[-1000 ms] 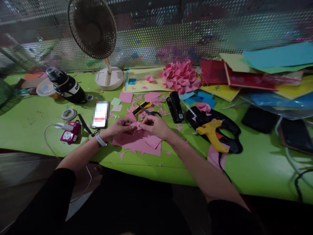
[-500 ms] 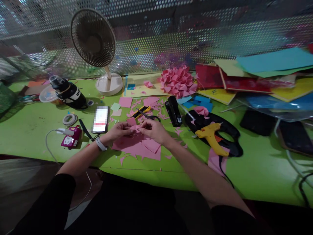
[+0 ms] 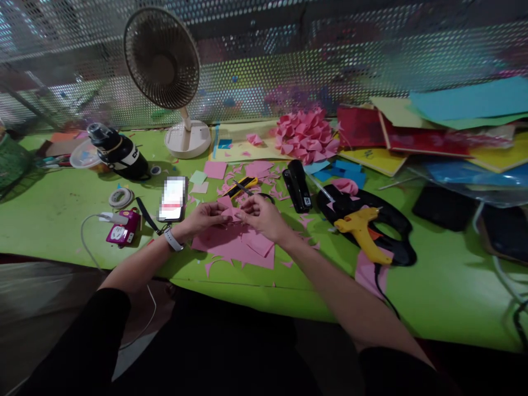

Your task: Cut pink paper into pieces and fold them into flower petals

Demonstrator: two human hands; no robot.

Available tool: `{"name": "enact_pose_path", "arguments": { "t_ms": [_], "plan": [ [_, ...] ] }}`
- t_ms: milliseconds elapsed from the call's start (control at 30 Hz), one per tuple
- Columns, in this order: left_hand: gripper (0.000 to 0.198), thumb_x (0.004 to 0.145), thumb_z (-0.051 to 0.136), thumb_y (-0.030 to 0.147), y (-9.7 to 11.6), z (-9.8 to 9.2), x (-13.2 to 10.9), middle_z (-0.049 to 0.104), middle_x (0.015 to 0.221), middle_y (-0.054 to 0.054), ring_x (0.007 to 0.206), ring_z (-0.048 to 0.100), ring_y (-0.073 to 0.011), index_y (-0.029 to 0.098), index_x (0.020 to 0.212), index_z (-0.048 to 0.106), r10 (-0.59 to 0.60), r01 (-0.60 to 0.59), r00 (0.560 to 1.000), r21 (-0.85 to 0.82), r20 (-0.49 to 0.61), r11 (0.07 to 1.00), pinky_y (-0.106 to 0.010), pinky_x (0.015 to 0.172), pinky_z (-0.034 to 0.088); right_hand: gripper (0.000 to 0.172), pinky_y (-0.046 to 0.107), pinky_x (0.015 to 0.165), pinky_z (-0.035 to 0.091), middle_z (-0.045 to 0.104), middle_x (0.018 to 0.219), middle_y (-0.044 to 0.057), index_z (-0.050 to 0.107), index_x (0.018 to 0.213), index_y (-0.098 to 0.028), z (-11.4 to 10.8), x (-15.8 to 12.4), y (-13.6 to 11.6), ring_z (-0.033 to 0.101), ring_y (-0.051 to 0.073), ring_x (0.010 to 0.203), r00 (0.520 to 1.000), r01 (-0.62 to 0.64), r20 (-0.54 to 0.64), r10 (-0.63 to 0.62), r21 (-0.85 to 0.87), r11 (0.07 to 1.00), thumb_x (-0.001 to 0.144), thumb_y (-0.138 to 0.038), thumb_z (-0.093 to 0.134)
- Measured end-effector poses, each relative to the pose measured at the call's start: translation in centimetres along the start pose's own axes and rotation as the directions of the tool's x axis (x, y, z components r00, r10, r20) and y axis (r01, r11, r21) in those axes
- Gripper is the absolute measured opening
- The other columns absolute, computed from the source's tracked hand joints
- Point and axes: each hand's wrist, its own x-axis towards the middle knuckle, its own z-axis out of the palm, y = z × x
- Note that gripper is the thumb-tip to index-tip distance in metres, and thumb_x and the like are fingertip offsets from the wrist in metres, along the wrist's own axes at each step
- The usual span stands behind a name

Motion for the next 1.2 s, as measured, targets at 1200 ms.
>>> {"name": "enact_pose_path", "arguments": {
  "t_ms": [1200],
  "plan": [
    [0.036,0.067,0.086,0.036,1.4,-0.8,0.2,0.072,0.068,-0.003,0.058,0.066,-0.0080,0.009,0.081,0.068,0.009,0.002,0.989,0.077,-0.147,0.997,-0.023,0.067,0.057,0.026,0.041,0.079,0.057,0.073,0.095,0.008,0.067,0.106,-0.020,-5.1,1.1,-1.8,0.069,0.022,0.084,0.956,0.147,-0.172,-0.237,-0.419,0.896,0.083,-0.030,0.061]
  ]
}}
